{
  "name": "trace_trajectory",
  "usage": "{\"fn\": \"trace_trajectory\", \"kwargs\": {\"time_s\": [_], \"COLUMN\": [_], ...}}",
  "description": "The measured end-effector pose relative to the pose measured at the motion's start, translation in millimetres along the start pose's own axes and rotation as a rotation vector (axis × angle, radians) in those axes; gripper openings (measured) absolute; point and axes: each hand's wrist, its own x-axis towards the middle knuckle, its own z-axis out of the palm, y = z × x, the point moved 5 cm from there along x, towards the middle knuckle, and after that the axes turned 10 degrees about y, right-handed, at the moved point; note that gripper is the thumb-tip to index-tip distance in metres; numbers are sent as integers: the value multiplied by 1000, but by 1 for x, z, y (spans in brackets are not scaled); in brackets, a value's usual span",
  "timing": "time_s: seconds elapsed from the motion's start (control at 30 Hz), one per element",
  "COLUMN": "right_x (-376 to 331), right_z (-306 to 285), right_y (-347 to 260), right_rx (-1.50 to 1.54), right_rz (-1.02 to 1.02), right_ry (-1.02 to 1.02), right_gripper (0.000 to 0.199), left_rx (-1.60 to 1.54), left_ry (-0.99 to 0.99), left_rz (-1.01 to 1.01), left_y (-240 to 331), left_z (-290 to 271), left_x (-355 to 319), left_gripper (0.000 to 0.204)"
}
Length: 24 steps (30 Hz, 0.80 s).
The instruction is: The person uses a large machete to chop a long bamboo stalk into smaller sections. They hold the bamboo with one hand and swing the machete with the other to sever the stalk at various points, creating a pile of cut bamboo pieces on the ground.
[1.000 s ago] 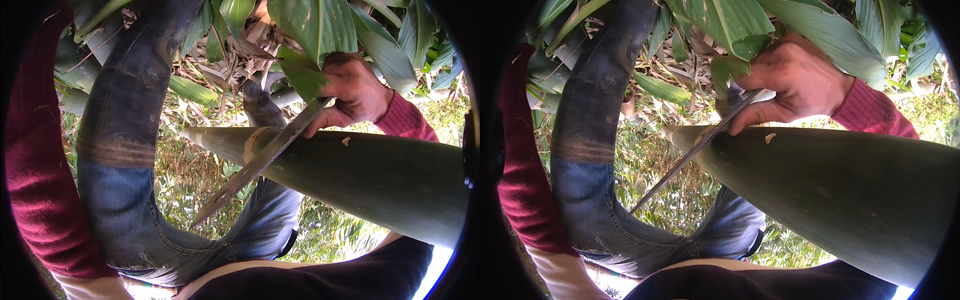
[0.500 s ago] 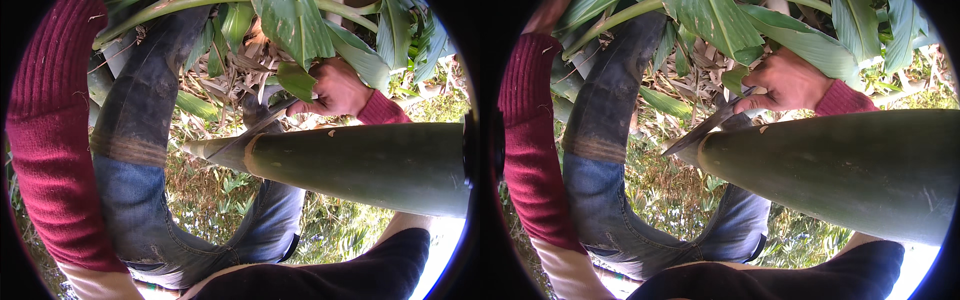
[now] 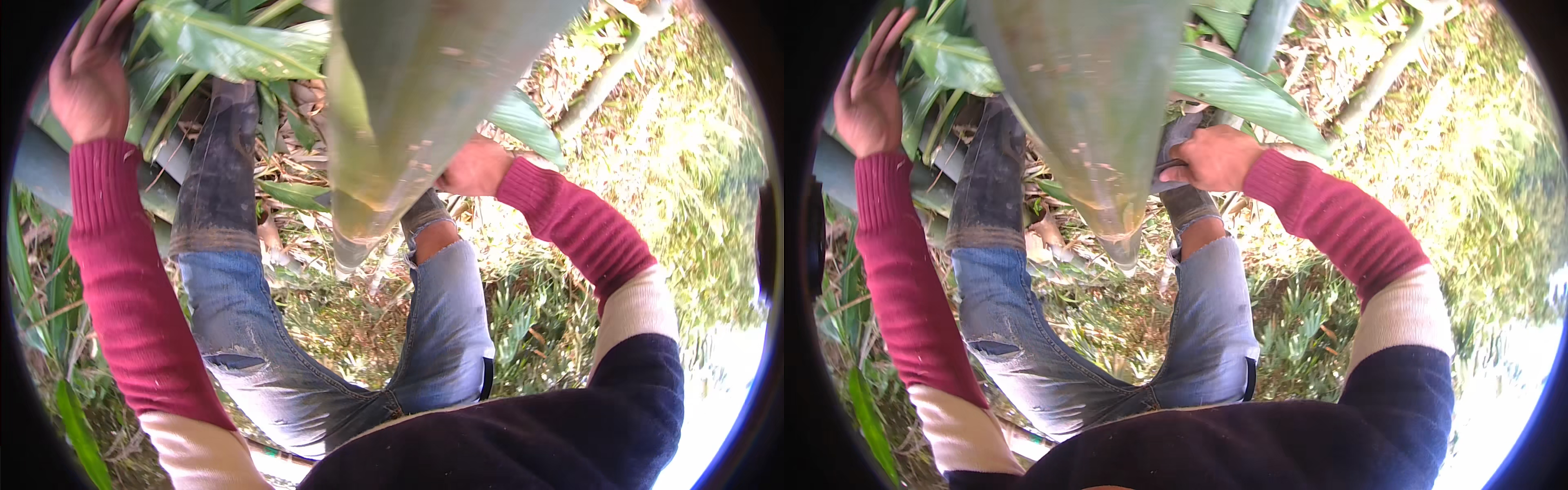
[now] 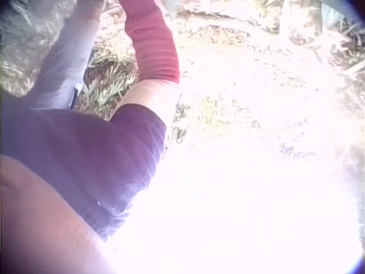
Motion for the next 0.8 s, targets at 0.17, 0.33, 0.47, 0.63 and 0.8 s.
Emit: {"fn": "trace_trajectory", "kwargs": {"time_s": [0.17, 0.33, 0.47, 0.63, 0.8], "right_x": [-36, -49, -68, -20, 9], "right_z": [-60, 7, -40, -13, -29], "right_y": [-17, -19, -18, -15, 9], "right_rx": [253, 185, 651, 130, 903], "right_rz": [162, 242, 222, -155, 152], "right_ry": [527, 155, 563, 236, 380], "right_gripper": [47, 41, 35, 35, 34], "left_rx": [290, 145, 369, 449, 512], "left_ry": [-1, -27, 35, 219, 142], "left_rz": [-3, 63, 357, 300, 353], "left_y": [62, 100, 79, 64, 64], "left_z": [57, 155, 181, 187, 188], "left_x": [-86, -164, -154, -158, -155], "left_gripper": [69, 73, 70, 89, 94]}}
